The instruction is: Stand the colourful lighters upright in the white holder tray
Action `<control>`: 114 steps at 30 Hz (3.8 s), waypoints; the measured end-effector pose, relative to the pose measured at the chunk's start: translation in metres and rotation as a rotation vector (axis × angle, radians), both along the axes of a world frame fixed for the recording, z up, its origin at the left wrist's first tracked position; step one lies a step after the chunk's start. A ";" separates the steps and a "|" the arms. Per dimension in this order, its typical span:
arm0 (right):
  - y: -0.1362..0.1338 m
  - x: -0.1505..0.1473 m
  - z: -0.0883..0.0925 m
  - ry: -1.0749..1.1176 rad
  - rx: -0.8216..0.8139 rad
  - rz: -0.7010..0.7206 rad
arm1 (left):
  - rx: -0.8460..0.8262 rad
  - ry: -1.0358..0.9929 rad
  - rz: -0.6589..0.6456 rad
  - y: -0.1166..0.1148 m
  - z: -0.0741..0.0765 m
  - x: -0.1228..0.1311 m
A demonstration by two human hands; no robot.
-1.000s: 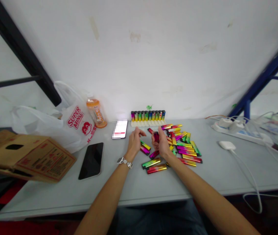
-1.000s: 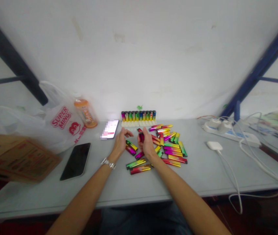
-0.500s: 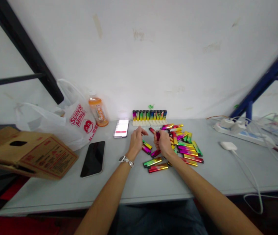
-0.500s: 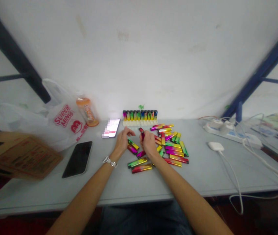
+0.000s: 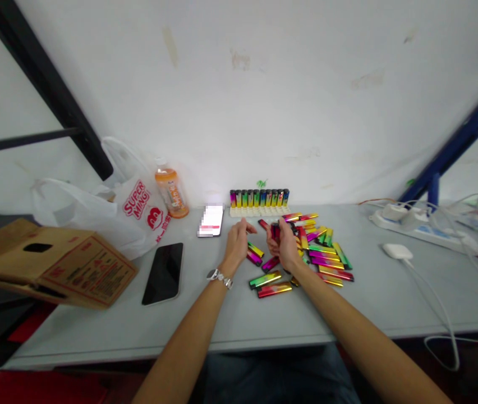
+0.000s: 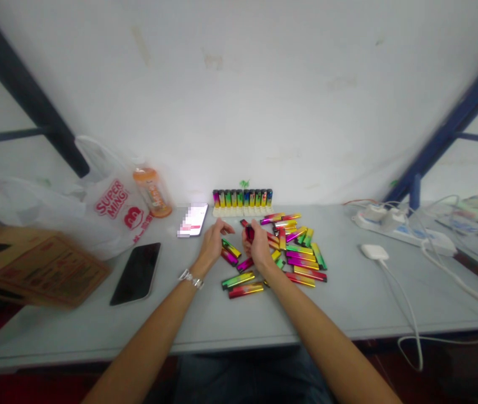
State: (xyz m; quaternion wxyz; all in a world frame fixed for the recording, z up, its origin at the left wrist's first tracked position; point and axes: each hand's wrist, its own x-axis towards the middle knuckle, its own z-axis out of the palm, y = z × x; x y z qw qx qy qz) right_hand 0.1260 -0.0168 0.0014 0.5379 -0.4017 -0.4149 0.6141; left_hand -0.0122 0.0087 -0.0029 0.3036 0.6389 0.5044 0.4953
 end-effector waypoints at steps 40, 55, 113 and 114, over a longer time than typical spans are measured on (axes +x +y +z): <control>0.164 -0.064 0.026 -0.963 0.687 -0.108 | 0.065 0.365 -0.003 -0.020 -0.017 -0.038; 0.131 -0.052 0.032 -1.538 0.764 -0.037 | 0.080 0.371 0.008 -0.018 -0.018 -0.037; 0.012 -0.007 -0.001 -0.303 0.267 -0.267 | 0.131 0.032 0.098 -0.005 0.002 -0.006; 0.013 -0.007 -0.002 -0.348 0.290 -0.302 | 0.130 0.034 0.093 -0.005 0.002 -0.006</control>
